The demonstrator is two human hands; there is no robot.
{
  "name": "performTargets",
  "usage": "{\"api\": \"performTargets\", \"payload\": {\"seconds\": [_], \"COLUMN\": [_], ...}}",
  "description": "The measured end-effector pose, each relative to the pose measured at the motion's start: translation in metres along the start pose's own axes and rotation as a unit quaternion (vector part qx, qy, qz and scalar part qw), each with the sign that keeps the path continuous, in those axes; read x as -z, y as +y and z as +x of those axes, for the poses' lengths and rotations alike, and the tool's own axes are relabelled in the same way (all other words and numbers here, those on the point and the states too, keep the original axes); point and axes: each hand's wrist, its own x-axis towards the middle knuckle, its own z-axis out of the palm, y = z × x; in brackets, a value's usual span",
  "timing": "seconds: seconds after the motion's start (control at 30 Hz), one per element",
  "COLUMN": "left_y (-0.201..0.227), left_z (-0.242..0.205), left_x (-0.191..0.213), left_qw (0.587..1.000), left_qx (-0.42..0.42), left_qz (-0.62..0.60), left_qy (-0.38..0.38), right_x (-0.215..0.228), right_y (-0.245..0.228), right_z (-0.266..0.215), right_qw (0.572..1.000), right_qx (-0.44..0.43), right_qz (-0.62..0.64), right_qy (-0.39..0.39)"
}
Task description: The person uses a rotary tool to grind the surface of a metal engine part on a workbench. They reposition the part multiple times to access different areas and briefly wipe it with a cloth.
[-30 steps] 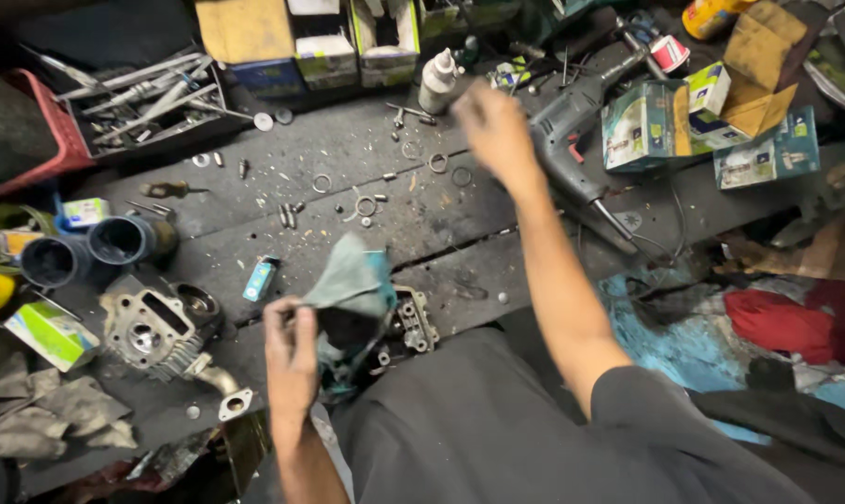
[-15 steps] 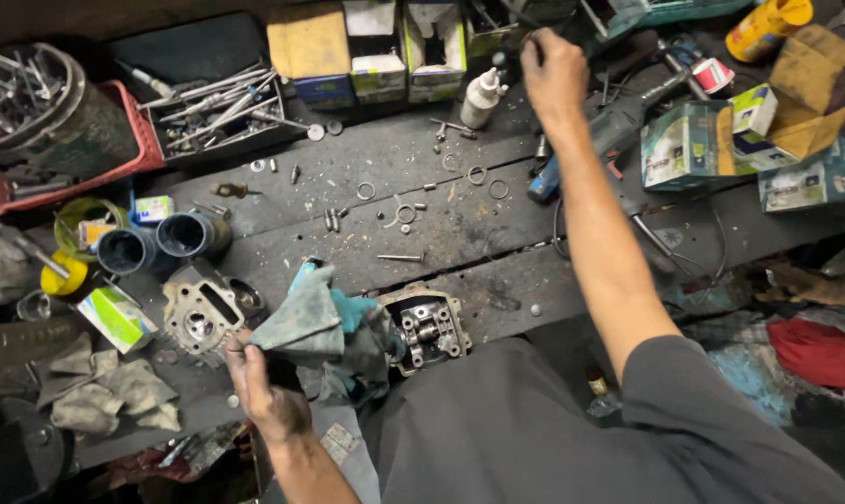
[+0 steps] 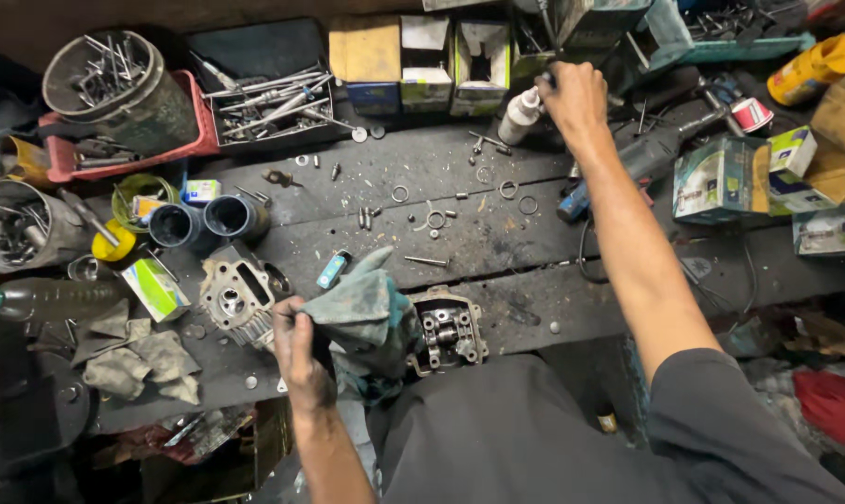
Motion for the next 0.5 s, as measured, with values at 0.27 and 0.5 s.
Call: {"api": "performTargets", "payload": {"seconds": [0.27, 0.5], "left_y": [0.000, 0.014], "left_z": [-0.006, 0.010], "left_x": [0.013, 0.008], "left_qw": [1.000, 0.990], "left_qx": [0.010, -0.024], "left_qz": [-0.004, -0.142], "left_qy": [0.021, 0.001], "right_x": [0.065, 0.181], "right_y": [-0.003, 0.019], "right_z": [-0.018, -0.061], "right_qw": [0.950, 0.758], "right_qx": [0.156, 0.125], "right_qz": [0.086, 0.494], "right_qy": [0.256, 0.407]}}
